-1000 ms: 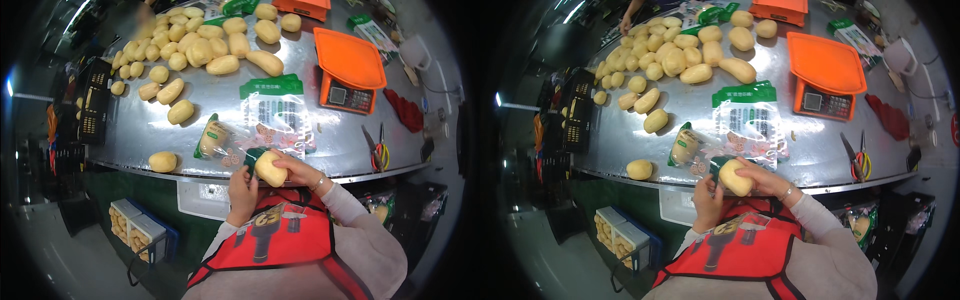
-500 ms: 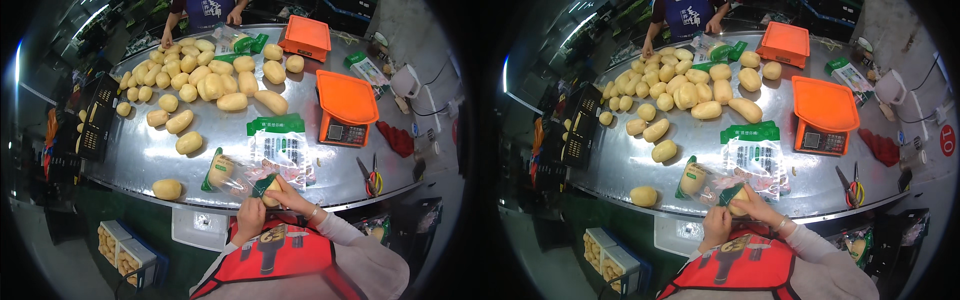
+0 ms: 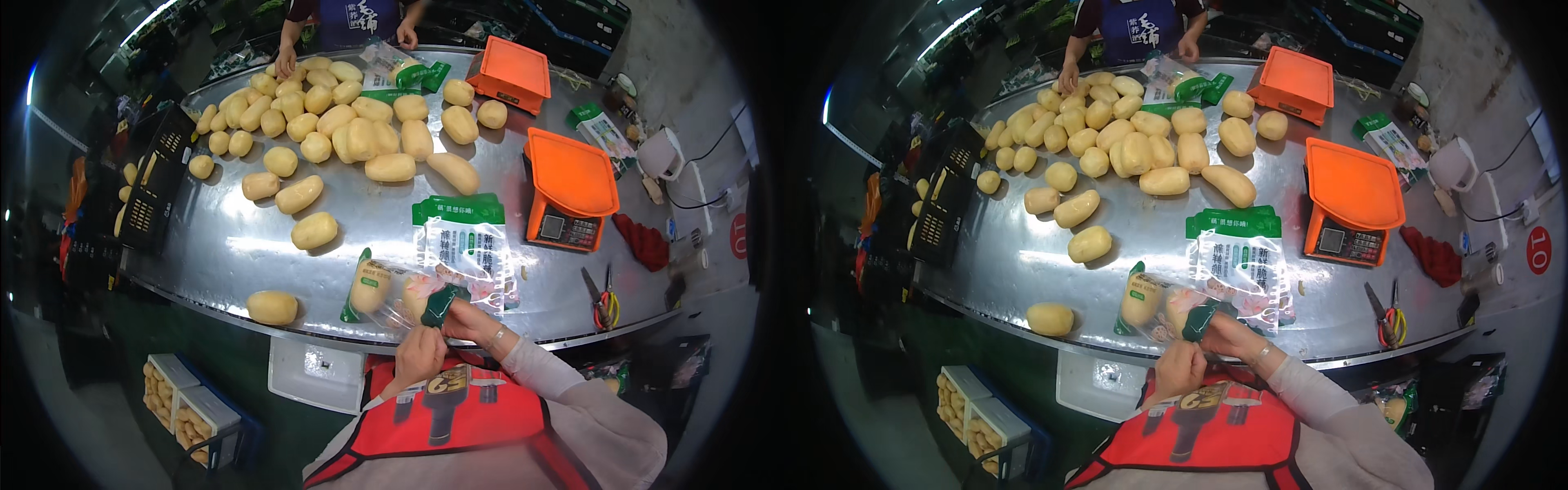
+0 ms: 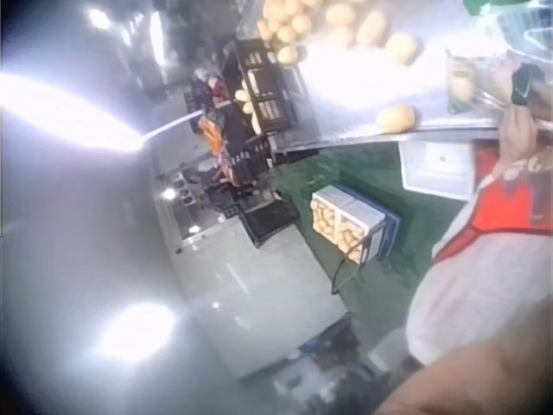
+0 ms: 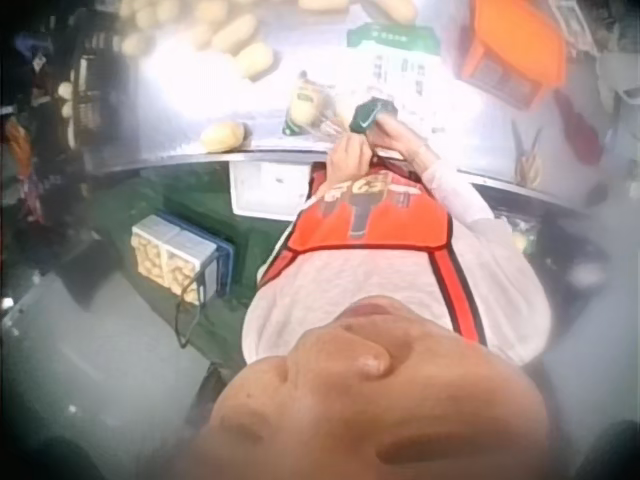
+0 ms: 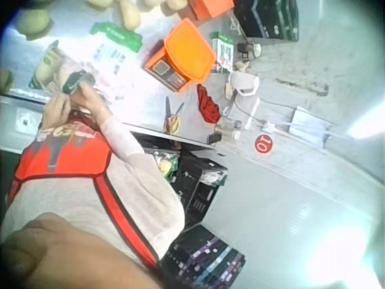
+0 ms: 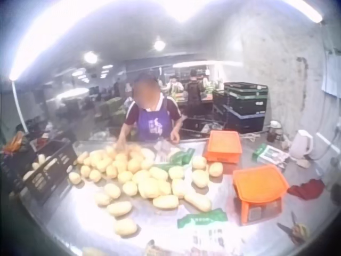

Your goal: The person picks up peeled yellow fruits from a metal table and places them into clear plastic bags. They seal the bags and place them into a black crate. Another person is also packaging fruits at the same table.

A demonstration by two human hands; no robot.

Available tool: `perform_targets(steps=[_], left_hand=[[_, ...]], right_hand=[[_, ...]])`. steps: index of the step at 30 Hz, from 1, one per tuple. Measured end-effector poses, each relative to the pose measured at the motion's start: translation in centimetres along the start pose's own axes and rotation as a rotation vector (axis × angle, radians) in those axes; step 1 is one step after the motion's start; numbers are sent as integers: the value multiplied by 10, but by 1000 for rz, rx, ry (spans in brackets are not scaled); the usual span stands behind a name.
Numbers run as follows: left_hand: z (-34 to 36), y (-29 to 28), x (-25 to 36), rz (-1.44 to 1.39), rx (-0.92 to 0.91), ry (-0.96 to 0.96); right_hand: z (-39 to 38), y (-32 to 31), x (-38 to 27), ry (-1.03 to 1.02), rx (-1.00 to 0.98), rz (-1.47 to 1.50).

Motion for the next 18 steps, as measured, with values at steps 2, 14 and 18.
perform_targets(steps=[2, 14, 18], left_hand=[[5, -2, 0, -42, 35, 26], [4, -6, -7, -246, 61, 81], [14, -18, -15, -295, 95, 72]], right_hand=[[18, -23, 3, -84, -25, -2], [61, -41, 6, -330, 151, -642], [42, 13, -6, -345, -65, -1662]])
Point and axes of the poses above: each hand's wrist, its own z-axis towards the middle knuckle, its own y-axis out of the palm, x = y × z, the point moved 9 cm from there along z, towards the middle knuckle, and after that the axes turned 13 degrees about z, right-handed, at the moved point
